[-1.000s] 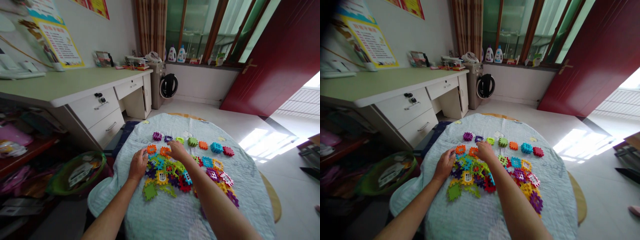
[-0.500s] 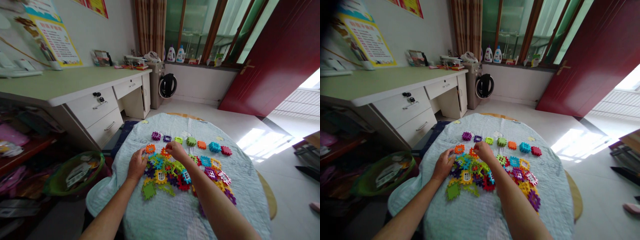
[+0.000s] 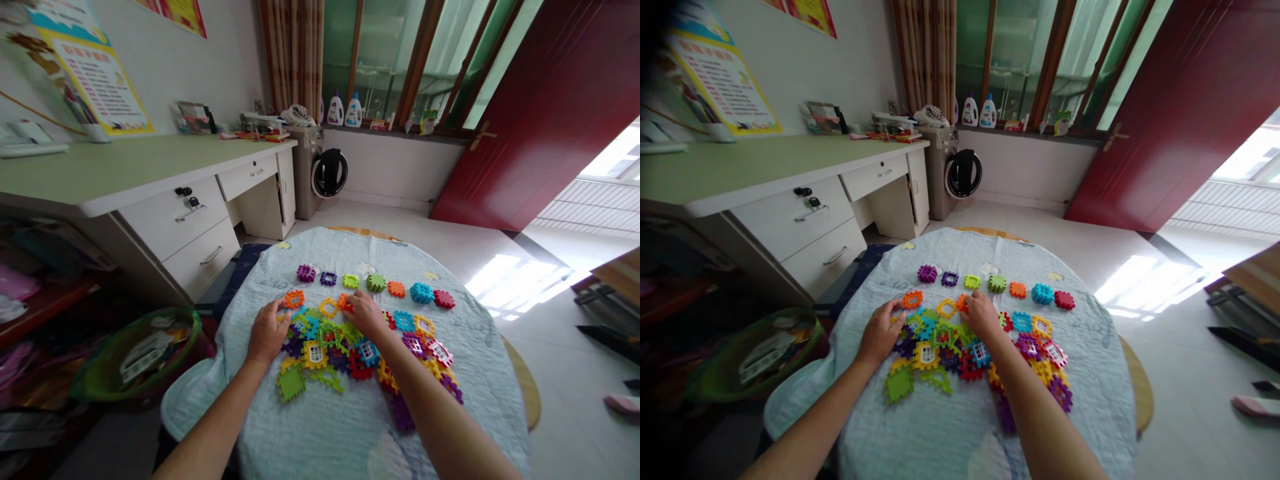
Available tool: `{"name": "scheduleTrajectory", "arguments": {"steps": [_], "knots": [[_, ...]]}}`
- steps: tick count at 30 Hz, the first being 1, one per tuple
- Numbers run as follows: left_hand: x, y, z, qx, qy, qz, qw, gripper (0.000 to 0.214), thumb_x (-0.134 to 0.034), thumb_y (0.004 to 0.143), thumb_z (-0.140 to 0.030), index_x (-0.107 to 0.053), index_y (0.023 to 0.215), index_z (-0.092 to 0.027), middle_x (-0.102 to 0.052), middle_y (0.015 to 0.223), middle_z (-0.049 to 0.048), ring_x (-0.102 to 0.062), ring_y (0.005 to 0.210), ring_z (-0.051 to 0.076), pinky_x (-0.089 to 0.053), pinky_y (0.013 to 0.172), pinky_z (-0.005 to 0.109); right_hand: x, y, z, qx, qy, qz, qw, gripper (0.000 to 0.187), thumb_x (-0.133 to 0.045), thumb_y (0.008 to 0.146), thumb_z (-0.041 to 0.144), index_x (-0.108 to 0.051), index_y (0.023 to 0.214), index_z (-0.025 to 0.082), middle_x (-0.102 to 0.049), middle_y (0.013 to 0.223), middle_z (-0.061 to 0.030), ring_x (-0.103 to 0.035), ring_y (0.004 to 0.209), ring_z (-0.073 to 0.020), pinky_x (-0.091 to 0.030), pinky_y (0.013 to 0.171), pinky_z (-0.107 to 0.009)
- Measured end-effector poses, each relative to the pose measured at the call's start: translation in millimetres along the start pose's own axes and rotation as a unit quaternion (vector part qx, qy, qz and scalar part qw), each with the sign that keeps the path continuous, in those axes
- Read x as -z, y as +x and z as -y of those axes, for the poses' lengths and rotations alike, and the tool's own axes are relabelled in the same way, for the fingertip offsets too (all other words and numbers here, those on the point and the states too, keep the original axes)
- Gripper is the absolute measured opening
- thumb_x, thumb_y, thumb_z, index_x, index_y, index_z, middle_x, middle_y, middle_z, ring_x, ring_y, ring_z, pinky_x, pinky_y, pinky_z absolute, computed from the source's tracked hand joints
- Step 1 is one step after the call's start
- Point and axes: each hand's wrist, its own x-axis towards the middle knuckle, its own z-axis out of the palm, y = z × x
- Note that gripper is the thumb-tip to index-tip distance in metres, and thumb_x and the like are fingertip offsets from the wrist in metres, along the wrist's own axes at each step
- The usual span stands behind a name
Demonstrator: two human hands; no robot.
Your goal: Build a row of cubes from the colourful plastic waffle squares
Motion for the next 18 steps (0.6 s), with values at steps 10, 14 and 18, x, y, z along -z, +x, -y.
{"name": "scheduleTrajectory", "arguments": {"steps": [10, 14, 18], "knots": [[-0.9, 0, 2, -0.008, -0.003, -0.002, 1.000, 0.032, -0.049, 0.086, -0.036, -0.061, 0.108, -0.016, -0.070, 0.105, 0.0117, -0.063, 0.102, 0.027, -0.050, 0.095, 0.045, 3, 17, 3, -0.024, -0.004, 0.011, 1.000, 0.042, -0.069, 0.079, 0.035, -0.063, 0.117, 0.017, -0.064, 0.116, -0.0141, -0.055, 0.106, -0.0271, -0.039, 0.093, -0.035], [-0.8, 0, 2, -0.009, -0.001, -0.006, 1.000, 0.031, -0.049, 0.086, -0.036, -0.061, 0.107, -0.018, -0.070, 0.105, 0.0107, -0.064, 0.103, 0.027, -0.050, 0.095, 0.044, 3, 23, -3, -0.031, 0.003, 0.019, 0.999, 0.043, -0.070, 0.078, 0.035, -0.063, 0.117, 0.019, -0.067, 0.114, -0.0111, -0.058, 0.104, -0.0256, -0.039, 0.092, -0.033], [-1.1, 0, 3, -0.007, -0.009, -0.004, 1.000, 0.030, -0.049, 0.086, -0.037, -0.061, 0.107, -0.019, -0.070, 0.106, 0.0104, -0.064, 0.104, 0.026, -0.050, 0.096, 0.044, 12, 23, -15, -0.053, 0.007, -0.009, 0.999, 0.043, -0.065, 0.082, 0.034, -0.060, 0.121, 0.017, -0.066, 0.118, -0.0114, -0.057, 0.108, -0.0244, -0.038, 0.095, -0.032]]}}
